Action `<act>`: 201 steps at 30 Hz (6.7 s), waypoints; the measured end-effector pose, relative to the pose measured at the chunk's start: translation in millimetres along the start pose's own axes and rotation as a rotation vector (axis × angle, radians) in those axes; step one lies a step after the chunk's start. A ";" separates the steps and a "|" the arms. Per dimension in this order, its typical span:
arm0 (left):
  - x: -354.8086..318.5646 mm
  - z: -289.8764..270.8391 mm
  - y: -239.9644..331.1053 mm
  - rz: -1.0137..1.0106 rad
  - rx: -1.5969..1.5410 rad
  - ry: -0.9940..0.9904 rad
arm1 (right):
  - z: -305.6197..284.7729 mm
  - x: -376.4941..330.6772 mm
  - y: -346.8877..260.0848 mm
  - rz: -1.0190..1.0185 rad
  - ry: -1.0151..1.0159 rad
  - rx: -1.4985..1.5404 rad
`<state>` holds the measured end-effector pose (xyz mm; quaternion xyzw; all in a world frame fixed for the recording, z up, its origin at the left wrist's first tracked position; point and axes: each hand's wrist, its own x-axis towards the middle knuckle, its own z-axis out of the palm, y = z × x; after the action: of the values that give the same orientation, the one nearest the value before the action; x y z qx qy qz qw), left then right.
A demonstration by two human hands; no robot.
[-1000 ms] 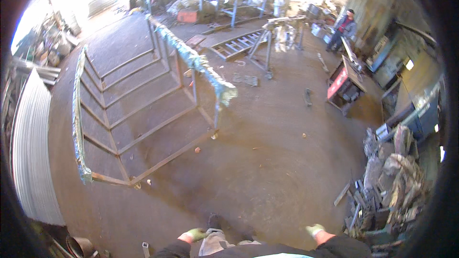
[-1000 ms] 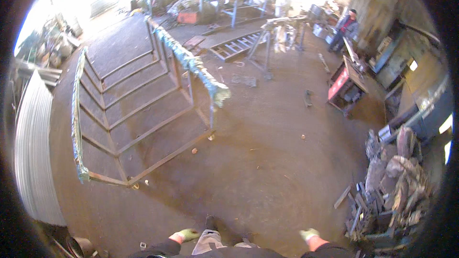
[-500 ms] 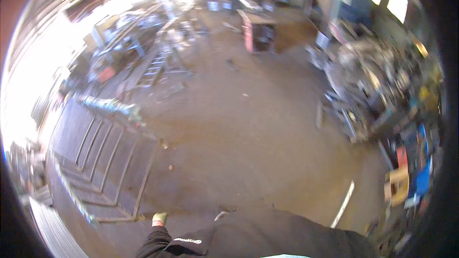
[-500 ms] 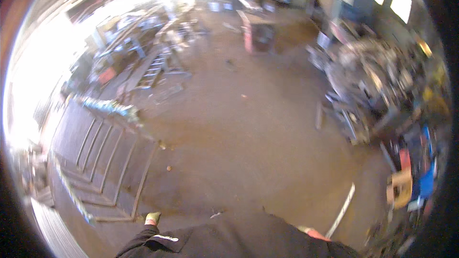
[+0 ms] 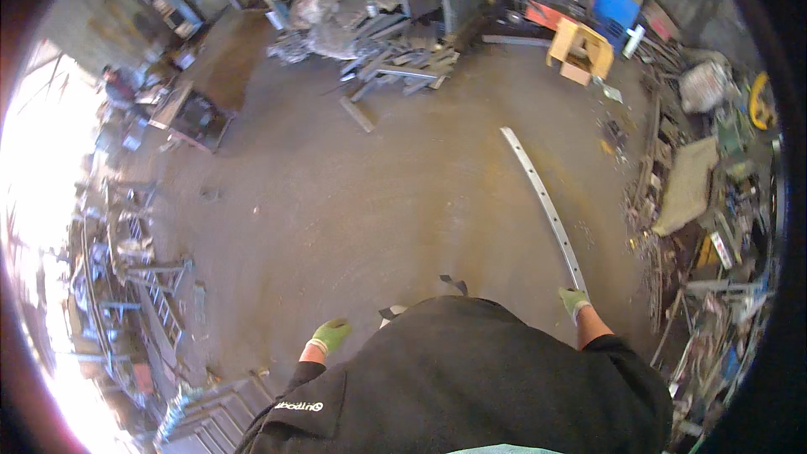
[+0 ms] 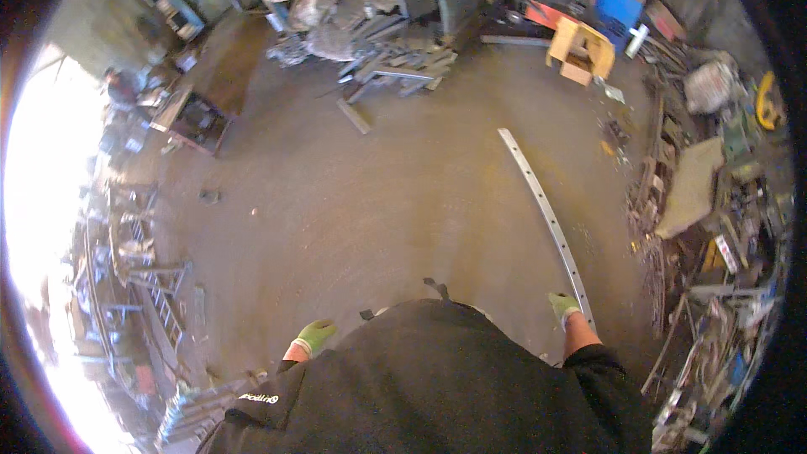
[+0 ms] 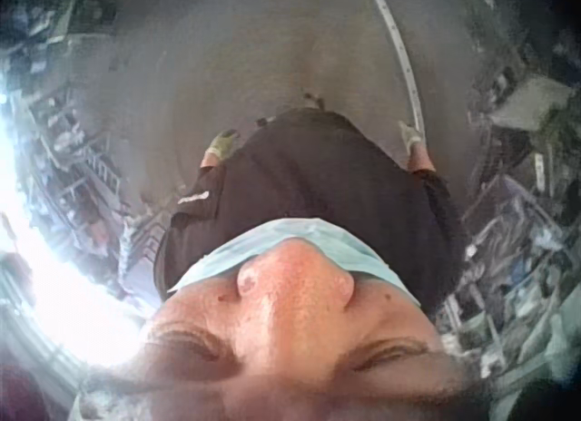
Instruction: The person moves a large flat metal sheet across a cluttered workshop floor, then picks up and repositions a metal frame structure. The person also handles a long metal bar and places it on a workbench. The person wears gloves and moves among scattered metal pieces and equipment.
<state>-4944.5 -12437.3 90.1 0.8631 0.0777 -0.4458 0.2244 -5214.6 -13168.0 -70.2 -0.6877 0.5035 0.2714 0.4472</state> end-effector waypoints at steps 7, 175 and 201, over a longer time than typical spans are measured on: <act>168.8 -51.1 41.9 0.009 0.571 -0.228 | 3.8 16.6 71.7 0.381 -0.172 0.407; -24.3 293.2 -3.8 -0.305 0.211 -0.102 | -142.0 167.0 -24.0 -0.020 -0.531 -0.236; 323.0 -14.4 193.1 -0.558 -0.981 1.187 | -9.3 147.8 -418.8 -0.639 -0.586 -0.455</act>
<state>-4678.7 -12623.4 -101.0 0.7081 0.5816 0.1307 0.3786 -4772.6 -13203.7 -44.6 -0.7827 0.0480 0.4059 0.4693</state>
